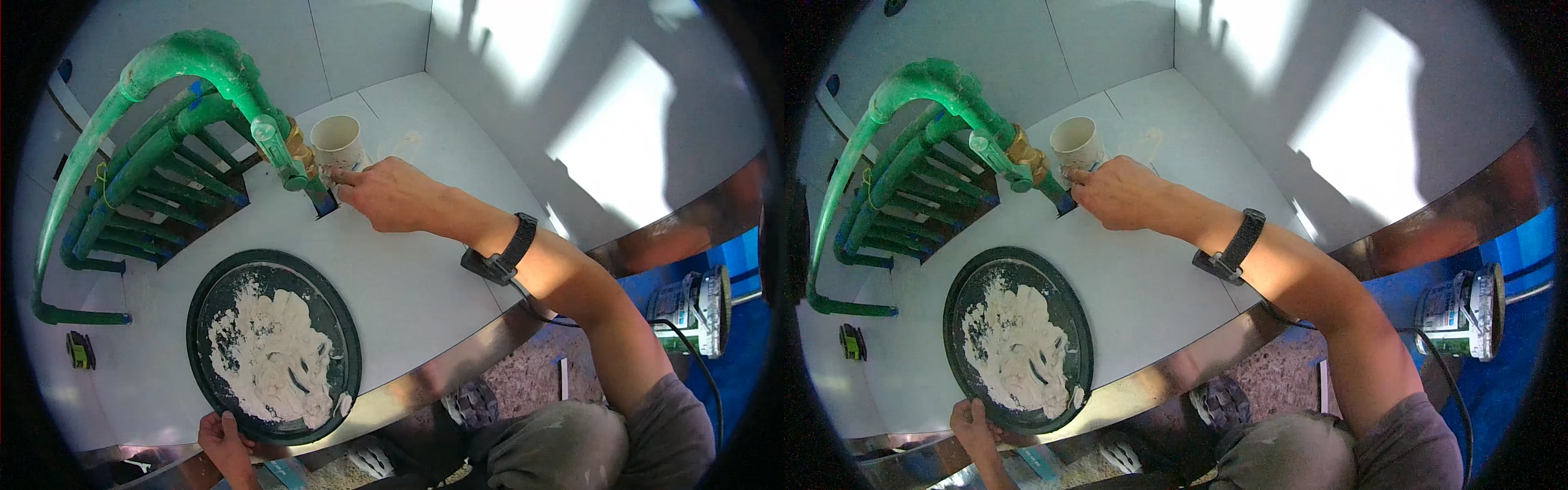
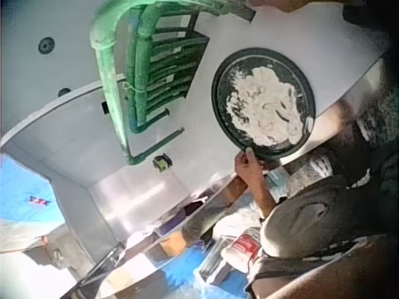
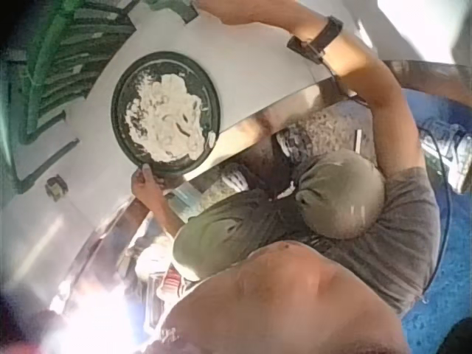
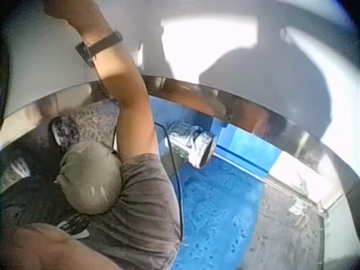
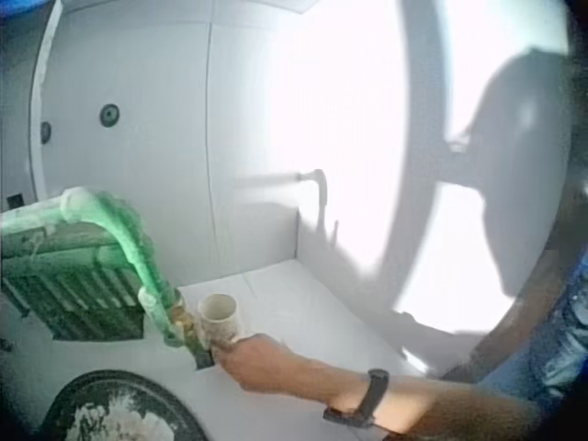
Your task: Apply white grout or putty around plumbing pipe penetrations on a white tiled surface.
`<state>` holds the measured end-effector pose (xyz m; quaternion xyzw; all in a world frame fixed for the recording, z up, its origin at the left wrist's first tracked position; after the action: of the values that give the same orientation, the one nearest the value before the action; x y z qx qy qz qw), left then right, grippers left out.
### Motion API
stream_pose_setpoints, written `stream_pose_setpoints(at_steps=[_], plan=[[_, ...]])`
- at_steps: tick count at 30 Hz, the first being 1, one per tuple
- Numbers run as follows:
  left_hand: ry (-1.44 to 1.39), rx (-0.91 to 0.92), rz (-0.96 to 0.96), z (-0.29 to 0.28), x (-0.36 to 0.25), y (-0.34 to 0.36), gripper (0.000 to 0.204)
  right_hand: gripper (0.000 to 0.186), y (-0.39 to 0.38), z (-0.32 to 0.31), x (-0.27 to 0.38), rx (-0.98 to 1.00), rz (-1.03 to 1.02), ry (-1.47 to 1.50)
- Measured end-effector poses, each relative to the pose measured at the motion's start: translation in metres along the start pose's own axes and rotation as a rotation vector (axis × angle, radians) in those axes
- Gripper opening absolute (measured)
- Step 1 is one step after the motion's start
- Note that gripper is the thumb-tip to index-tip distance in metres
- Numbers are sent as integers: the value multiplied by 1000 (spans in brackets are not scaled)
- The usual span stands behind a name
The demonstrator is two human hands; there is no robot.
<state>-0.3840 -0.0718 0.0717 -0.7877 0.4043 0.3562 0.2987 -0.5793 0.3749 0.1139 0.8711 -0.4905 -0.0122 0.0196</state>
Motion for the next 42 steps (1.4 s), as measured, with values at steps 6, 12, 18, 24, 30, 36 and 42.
stream_pose_setpoints(at_steps=[6,12,18,24,30,36,42], plan=[[-1,15,15,1,6,7,18,15,5,0,14,-42,-55,-237],[-5,21,91,-1,7,8,17,18,-4,5,10,115,-93,-272],[20,18,11,1,0,2,17,13,-1,-14,13,-198,-124,-178],[27,16,19,0,8,7,18,9,23,0,-2,80,-76,-152],[47,7,12,1,-5,0,17,13,4,0,-5,114,-96,-214],[11,19,41,0,2,4,17,7,-15,-1,-22,112,-62,-231],[40,27,43,0,-1,3,18,11,-12,-5,-31,-4,46,108]])
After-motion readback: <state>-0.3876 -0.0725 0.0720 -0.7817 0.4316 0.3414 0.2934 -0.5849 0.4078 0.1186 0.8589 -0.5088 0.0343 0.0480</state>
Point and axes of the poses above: each hand's wrist, its own y-axis towards the middle knuckle, its own z-axis out of the palm, x = y × z, the point moved 9 cm from there along y, towards the middle knuckle, and after that the axes turned 2 degrees about -y, right-handed, at the moved point
